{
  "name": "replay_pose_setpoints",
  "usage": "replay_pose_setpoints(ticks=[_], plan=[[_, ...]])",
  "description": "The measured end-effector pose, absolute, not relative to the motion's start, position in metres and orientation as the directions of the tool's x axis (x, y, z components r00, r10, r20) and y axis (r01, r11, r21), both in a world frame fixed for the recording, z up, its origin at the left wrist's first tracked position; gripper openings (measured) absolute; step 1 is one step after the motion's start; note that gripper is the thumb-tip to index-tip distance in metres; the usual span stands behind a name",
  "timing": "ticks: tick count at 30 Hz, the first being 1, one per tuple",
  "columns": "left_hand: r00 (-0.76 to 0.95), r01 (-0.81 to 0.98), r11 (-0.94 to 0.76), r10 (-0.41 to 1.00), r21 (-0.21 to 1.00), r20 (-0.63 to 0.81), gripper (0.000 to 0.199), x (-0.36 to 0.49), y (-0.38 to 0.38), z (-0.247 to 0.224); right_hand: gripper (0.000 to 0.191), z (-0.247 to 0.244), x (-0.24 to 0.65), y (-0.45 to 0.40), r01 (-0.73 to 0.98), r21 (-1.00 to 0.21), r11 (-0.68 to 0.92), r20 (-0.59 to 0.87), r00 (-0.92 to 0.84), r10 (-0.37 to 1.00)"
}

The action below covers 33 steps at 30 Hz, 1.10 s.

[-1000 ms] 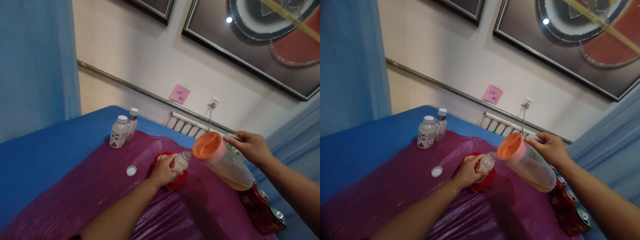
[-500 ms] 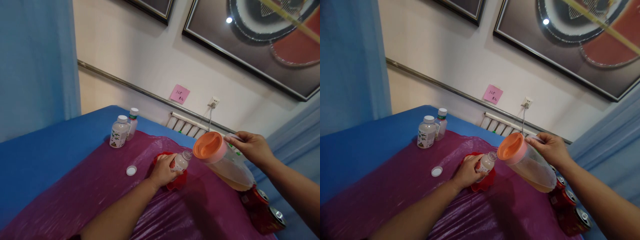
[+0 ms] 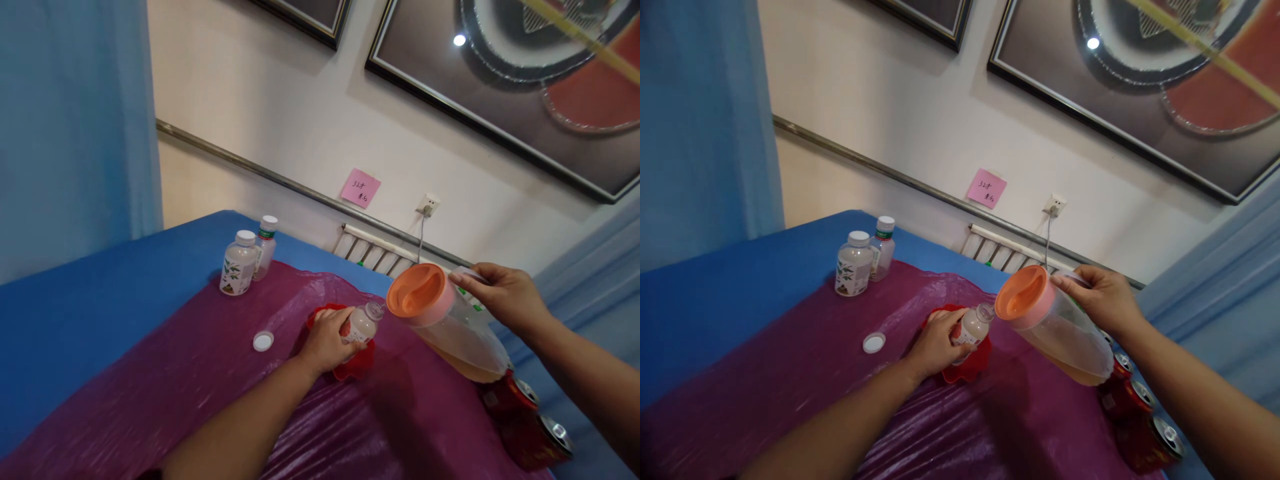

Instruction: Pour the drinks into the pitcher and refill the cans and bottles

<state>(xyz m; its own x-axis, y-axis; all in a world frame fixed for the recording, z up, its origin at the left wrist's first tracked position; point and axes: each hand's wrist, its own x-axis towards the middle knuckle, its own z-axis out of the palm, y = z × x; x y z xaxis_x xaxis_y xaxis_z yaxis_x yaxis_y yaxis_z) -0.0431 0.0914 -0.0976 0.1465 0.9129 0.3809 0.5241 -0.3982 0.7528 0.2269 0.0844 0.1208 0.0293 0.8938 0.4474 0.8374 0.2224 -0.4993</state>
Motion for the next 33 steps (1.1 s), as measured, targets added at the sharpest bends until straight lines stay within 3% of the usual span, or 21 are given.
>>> replay_pose_setpoints(ticks=[17,33], plan=[[0.137,0.511,-0.398,0.913,0.762,0.385,0.077,-0.0424,0.0902,-0.0946,0.058,0.1221,0.2259,0.0845,0.83,-0.467,0.304,0.492,-0.041,0.87],[0.138,0.517,-0.393,0.915,0.761,0.378,0.077,-0.042,0.0899,-0.0945,0.057,0.1224,0.2233,0.083,0.849,-0.444,0.286,0.5,-0.03,0.866]])
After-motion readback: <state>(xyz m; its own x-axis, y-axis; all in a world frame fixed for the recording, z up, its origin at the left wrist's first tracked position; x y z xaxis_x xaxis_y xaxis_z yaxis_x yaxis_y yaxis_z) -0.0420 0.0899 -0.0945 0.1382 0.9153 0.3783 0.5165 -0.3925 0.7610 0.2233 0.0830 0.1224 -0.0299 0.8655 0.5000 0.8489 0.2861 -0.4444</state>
